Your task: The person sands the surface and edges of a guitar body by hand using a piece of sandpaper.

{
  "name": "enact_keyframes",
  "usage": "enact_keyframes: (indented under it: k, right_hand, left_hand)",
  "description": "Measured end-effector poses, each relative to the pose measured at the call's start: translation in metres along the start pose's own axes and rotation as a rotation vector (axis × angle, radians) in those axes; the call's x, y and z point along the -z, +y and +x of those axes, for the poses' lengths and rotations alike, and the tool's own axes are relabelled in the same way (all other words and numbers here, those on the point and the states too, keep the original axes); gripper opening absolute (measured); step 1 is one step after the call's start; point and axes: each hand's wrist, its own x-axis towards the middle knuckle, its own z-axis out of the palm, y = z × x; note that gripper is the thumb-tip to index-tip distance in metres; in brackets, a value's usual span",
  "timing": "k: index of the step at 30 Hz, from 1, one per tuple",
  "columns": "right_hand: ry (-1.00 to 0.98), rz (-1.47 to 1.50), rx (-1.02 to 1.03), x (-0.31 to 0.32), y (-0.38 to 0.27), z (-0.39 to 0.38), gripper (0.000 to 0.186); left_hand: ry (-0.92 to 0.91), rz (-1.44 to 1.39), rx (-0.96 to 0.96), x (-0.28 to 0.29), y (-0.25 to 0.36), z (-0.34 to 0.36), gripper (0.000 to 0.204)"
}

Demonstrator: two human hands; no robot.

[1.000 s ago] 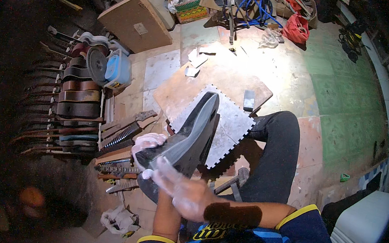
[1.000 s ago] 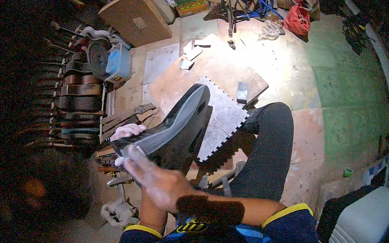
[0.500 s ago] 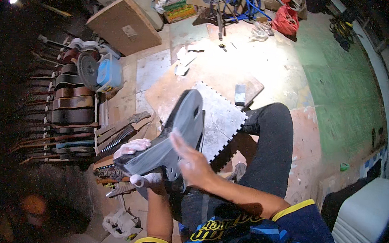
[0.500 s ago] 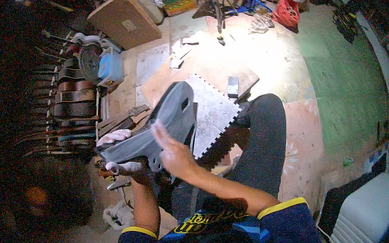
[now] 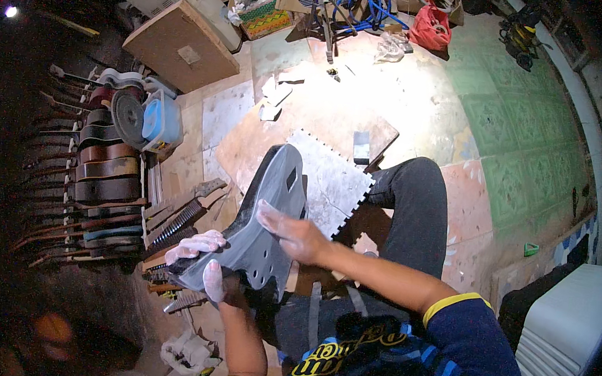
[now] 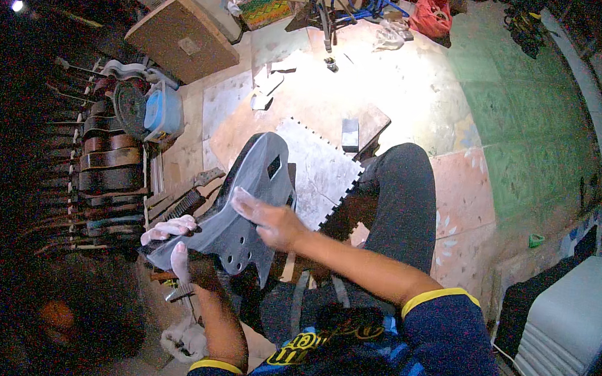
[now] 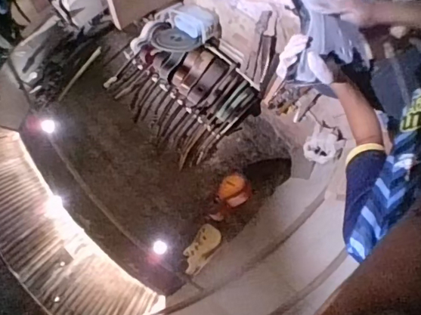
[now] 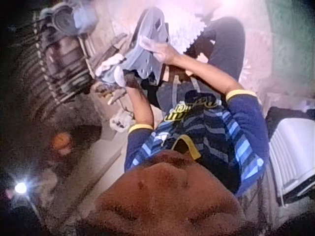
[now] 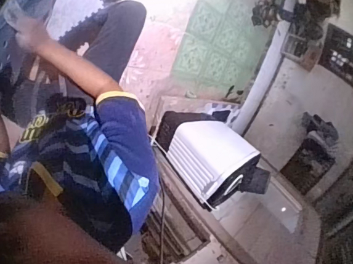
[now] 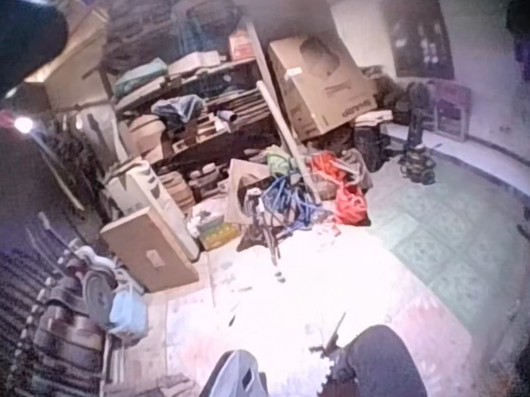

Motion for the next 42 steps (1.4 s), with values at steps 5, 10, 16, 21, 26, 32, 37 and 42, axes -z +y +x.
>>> enact_keyframes:
  k: [5, 10, 16, 21, 26, 32, 37, 42]
  right_hand:
    - [0.098, -0.074, -0.283, 0.011, 0.051, 0.026, 0.084]
    - [-0.353, -0.197, -0.051, 0.002, 0.014, 0.023, 0.082]
    - [0.211, -0.113, 0.054, -0.01, 0.013, 0.023, 0.082]
    - [0.017, -0.319, 0.085, 0.022, 0.023, 0.036, 0.083]
    - [-0.077, -0.025, -0.015, 0.006, -0.014, 0.021, 0.085]
    - [0.003, -0.196, -0.081, 0.036, 0.024, 0.04, 0.074]
    - [-0.008, 0.204, 0.142, 0.02, -0.044, 0.037, 0.079]
    - [0.148, -0.306, -0.079, 0.046, 0.067, 0.056, 0.08]
  left_hand:
    - [-0.023, 0.037, -0.036, 0.006, -0.012, 0.0, 0.036]
    - [-0.127, -0.007, -0.078, 0.03, -0.005, 0.021, 0.036]
    - [-0.134, -0.048, -0.057, 0.021, -0.018, 0.024, 0.037]
    - [-0.161, -0.061, -0.042, 0.018, -0.013, 0.028, 0.037]
    - [-0.178, -0.04, -0.045, 0.021, -0.013, 0.025, 0.038]
    - [-0.156, -0.043, -0.056, 0.009, -0.011, 0.014, 0.038]
    - [-0.22, 0.023, -0.09, 0.018, 0.0, 0.014, 0.037]
    - [-0.164, -0.015, -0.103, 0.013, -0.007, 0.007, 0.038]
